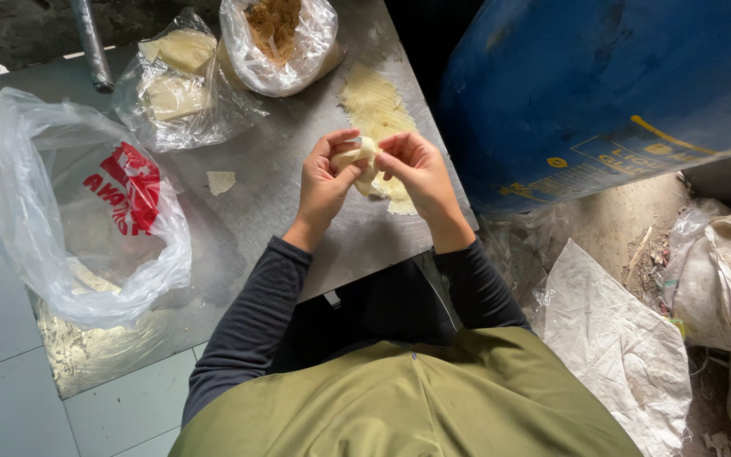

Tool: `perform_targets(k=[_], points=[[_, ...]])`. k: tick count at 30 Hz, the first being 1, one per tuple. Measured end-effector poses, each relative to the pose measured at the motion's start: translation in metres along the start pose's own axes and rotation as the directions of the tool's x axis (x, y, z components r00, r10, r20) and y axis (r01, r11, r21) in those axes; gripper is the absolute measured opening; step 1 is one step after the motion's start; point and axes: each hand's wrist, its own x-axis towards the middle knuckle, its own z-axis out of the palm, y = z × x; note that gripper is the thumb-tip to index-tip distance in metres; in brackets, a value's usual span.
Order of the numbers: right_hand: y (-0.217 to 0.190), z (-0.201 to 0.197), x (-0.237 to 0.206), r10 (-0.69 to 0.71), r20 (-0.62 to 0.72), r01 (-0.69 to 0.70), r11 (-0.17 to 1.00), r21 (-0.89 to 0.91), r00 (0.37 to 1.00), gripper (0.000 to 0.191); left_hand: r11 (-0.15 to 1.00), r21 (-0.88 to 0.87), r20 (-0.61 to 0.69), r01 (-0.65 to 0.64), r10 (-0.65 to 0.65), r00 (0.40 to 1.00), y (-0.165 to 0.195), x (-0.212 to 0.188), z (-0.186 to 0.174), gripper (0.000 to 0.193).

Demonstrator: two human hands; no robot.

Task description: The person sits at a metal table folding thin dough wrappers. They take filling by hand from a plastic-lined bowl, place it on a wrapper, fold the wrapper over the filling, and arrange the folded pastries in a row on the table, repeating the cycle.

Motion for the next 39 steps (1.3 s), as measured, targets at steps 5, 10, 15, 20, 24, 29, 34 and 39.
perform_targets(k=[5,10,15,20,24,29,34,39], points=[[-0.010,0.001,-0.003,-0.194,-0.049,0.079,0.600,-0.796,0.980,0.029,0.979,-0.205,-0.178,-0.016,-0.021,0.984,0.006,0.009,-0.018,0.040],[0.011,0.022,-0.016,-0.328,0.156,0.223,0.177,-0.959,0.932,0.036,0.908,-0.419,-0.252,0.014,-0.131,0.959,0.010,0.016,-0.026,0.038],[0.035,0.013,-0.008,-0.298,-0.017,0.112,0.410,-0.905,0.954,0.008,0.909,-0.416,-0.252,0.009,-0.125,0.960,0.009,0.017,-0.025,0.038],[0.026,-0.029,-0.002,-0.038,-0.185,0.020,0.995,-0.100,0.982,0.014,0.907,-0.422,-0.244,0.021,-0.135,0.960,0.009,0.017,-0.025,0.038],[0.010,-0.052,-0.013,0.441,-0.067,-0.363,0.807,0.467,0.895,0.030,0.912,-0.409,-0.239,0.032,-0.140,0.961,0.008,0.016,-0.024,0.038],[0.002,-0.066,-0.024,0.072,-0.304,-0.003,0.975,0.221,0.950,0.024,0.917,-0.397,-0.243,0.037,-0.144,0.959,0.005,0.018,-0.024,0.037],[0.008,-0.056,-0.043,-0.639,0.005,0.314,0.371,-0.874,0.769,0.028,0.945,-0.324,-0.249,0.054,-0.140,0.958,0.007,0.016,-0.025,0.037],[0.003,-0.039,-0.069,-0.530,0.340,0.424,0.041,-0.905,0.777,0.018,0.966,-0.256,-0.231,0.046,-0.108,0.967,0.008,0.015,-0.026,0.037]])
